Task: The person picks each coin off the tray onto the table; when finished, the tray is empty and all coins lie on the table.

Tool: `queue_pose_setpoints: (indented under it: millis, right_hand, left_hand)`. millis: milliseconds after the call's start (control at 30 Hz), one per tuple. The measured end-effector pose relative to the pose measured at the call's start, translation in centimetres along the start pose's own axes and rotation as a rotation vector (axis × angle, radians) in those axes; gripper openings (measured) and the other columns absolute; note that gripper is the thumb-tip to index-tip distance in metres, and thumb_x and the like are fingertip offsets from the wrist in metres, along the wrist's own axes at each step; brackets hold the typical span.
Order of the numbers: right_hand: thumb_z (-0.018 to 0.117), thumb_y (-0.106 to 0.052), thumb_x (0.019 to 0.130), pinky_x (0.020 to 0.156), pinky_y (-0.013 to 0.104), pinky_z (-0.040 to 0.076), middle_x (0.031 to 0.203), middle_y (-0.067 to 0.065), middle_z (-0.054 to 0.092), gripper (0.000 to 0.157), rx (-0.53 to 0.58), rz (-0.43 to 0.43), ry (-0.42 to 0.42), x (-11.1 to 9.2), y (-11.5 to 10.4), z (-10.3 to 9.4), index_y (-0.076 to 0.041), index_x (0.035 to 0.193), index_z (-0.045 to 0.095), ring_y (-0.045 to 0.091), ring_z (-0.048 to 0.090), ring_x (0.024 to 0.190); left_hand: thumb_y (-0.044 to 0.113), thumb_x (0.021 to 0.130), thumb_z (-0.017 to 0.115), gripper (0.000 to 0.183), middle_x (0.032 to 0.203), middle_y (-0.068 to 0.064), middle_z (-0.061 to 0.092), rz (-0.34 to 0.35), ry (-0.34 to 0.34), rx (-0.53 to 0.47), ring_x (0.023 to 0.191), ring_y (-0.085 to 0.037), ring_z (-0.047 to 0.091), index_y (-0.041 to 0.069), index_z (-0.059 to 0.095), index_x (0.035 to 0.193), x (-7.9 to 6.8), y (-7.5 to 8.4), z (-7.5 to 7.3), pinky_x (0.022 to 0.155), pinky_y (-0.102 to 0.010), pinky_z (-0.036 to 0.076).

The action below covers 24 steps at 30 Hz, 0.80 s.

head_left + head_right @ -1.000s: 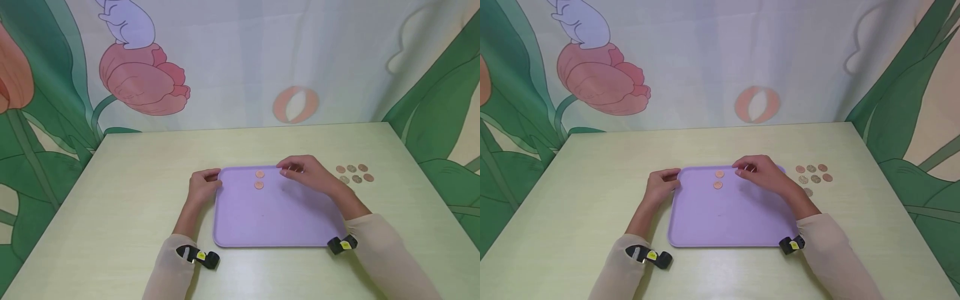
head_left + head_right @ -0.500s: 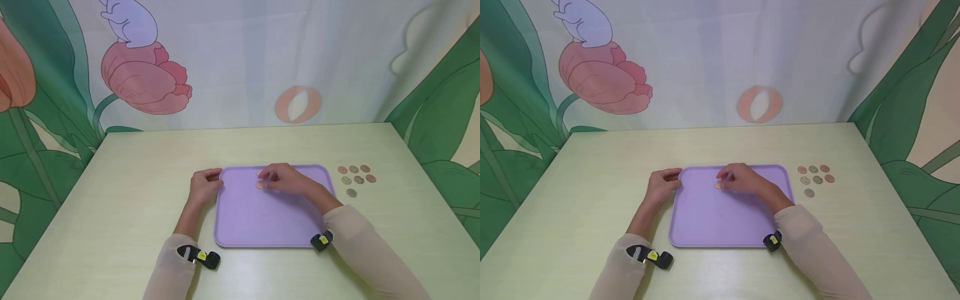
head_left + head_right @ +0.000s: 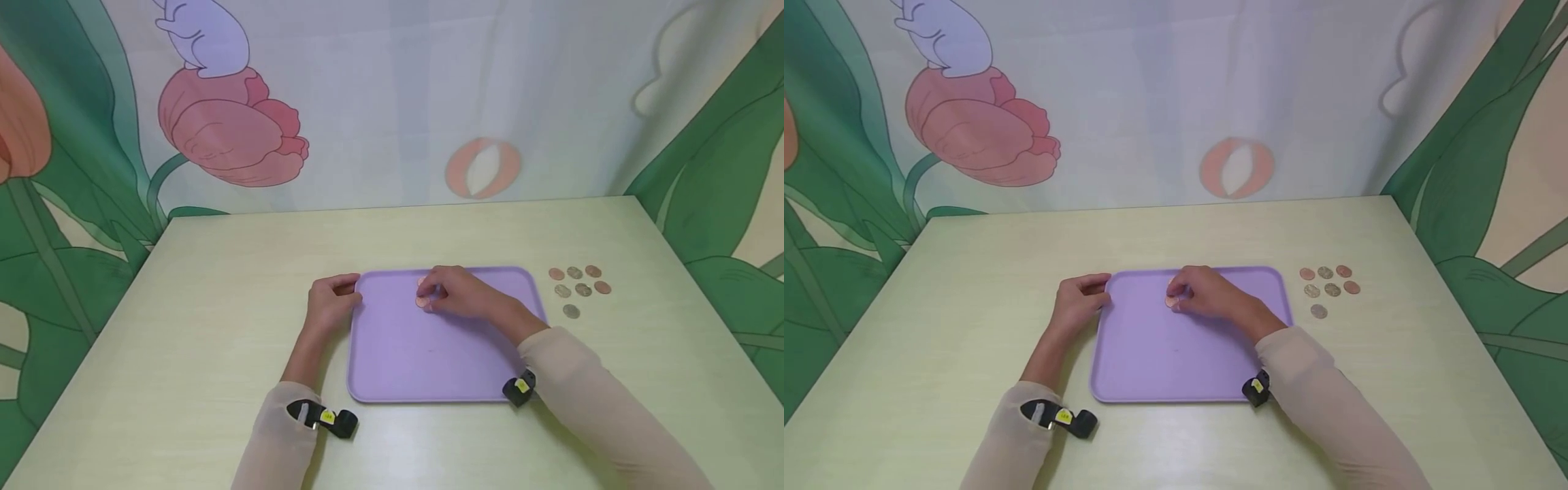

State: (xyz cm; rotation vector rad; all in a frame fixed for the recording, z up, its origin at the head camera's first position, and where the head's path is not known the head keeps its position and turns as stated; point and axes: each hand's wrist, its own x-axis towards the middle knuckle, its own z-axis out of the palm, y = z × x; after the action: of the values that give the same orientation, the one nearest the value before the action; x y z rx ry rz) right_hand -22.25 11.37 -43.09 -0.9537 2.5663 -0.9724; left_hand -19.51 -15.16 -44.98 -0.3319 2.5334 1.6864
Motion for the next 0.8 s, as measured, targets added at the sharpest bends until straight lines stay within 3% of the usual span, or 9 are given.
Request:
queue_pose_setpoints:
  millis: [400,567,800]
  right_hand:
    - [0.073,-0.011,0.091,0.083,0.028,0.048,0.103,0.008,0.069,0.010,-0.038,0.045,-0.036,0.20,-0.42,0.11,-0.007,0.100,0.070,0.015,0.057,0.084]
    - [0.073,-0.008,0.091,0.077,0.026,0.046,0.088,0.004,0.067,0.008,-0.034,0.008,-0.030,0.23,-0.39,0.03,-0.009,0.094,0.066,0.012,0.054,0.077]
    - [0.071,-0.006,0.091,0.073,0.024,0.045,0.078,-0.002,0.064,0.007,-0.100,-0.058,0.018,0.15,-0.19,0.05,-0.012,0.094,0.071,0.009,0.053,0.073]
  left_hand:
    - [0.000,0.084,0.066,0.044,0.121,-0.021,0.073,-0.014,0.004,0.000,0.115,-0.028,0.069,0.004,0.070,0.128,0.13,-0.06,0.04,0.091,-0.027,0.056]
    - [0.001,0.085,0.066,0.044,0.121,-0.020,0.073,-0.016,0.002,0.000,0.115,-0.028,0.069,0.004,0.070,0.128,0.11,-0.03,0.10,0.092,-0.028,0.056]
    - [0.000,0.084,0.067,0.044,0.121,-0.020,0.073,-0.024,0.005,-0.006,0.115,-0.028,0.069,0.005,0.070,0.128,0.08,0.02,0.07,0.094,-0.031,0.057]
